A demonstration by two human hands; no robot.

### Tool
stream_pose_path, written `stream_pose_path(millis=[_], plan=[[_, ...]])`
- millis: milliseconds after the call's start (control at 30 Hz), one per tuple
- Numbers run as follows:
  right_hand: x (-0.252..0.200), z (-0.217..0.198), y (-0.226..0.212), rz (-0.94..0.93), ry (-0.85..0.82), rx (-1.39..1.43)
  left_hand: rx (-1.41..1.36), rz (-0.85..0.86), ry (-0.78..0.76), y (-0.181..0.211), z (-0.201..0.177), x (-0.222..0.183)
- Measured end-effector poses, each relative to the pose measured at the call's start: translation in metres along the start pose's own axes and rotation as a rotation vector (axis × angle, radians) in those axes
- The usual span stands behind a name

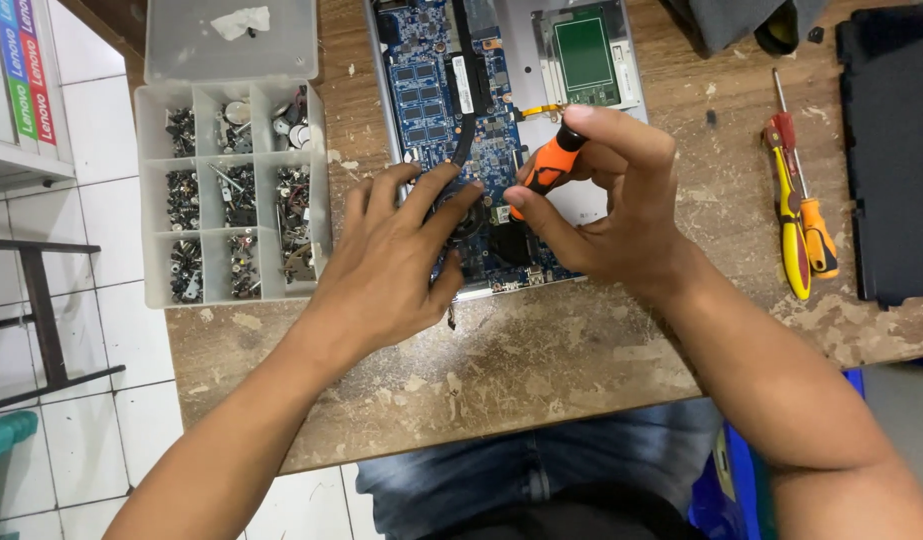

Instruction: The person is repairing a laptop by using a screwdriver to manipulate internal components and screws on the motherboard.

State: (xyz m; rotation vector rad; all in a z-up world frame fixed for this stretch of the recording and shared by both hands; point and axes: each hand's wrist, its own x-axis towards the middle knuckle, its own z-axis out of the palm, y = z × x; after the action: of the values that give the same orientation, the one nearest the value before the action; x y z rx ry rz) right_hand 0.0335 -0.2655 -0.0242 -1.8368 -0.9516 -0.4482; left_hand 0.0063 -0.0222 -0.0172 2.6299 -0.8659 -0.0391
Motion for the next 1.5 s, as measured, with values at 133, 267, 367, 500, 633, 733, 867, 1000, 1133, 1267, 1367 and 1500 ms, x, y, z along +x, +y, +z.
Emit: stream_pose_path(millis=[133, 267, 367, 500, 633, 733, 867, 1000, 1133, 1267, 1367, 1500], plan=[[-0.001, 0.003, 0.002, 0.022, 0.026, 0.003, 0.035, 0.01, 0.019, 0.002, 0.0, 0.002], [-0.001, 0.003, 0.002, 0.009, 0.005, 0.018, 0.017, 0.019, 0.01, 0.003, -0.002, 0.002], [0.0, 0.002, 0.002, -0.002, 0.015, 0.01, 0.008, 0.035, 0.009, 0.003, -0.004, 0.0], [0.004, -0.006, 0.0, 0.019, -0.016, 0.019, 0.063, 0.097, 0.061, 0.005, -0.005, -0.003], [0.007, -0.014, -0.002, 0.081, -0.015, 0.026, 0.098, 0.124, 0.055, 0.008, -0.006, -0.007], [0.01, -0.023, 0.001, 0.085, -0.096, 0.007, 0.06, 0.113, 0.016, 0.009, -0.006, -0.008], [0.012, -0.028, 0.0, 0.11, -0.166, -0.042, 0.045, 0.145, 0.012, 0.009, -0.009, -0.009], [0.014, -0.03, -0.001, 0.112, -0.201, -0.056, -0.001, 0.18, 0.045, 0.008, -0.008, -0.009], [0.014, -0.033, 0.001, 0.124, -0.198, -0.101, -0.034, 0.201, 0.086, 0.005, 0.001, -0.008], [0.014, -0.035, 0.004, 0.16, -0.202, -0.097, -0.049, 0.222, 0.12, 0.004, 0.001, -0.006], [0.012, -0.035, 0.007, 0.168, -0.212, -0.134, -0.056, 0.217, 0.125, 0.003, 0.003, -0.006], [0.01, -0.037, 0.009, 0.18, -0.237, -0.282, -0.076, 0.236, 0.157, 0.004, 0.0, -0.003]])
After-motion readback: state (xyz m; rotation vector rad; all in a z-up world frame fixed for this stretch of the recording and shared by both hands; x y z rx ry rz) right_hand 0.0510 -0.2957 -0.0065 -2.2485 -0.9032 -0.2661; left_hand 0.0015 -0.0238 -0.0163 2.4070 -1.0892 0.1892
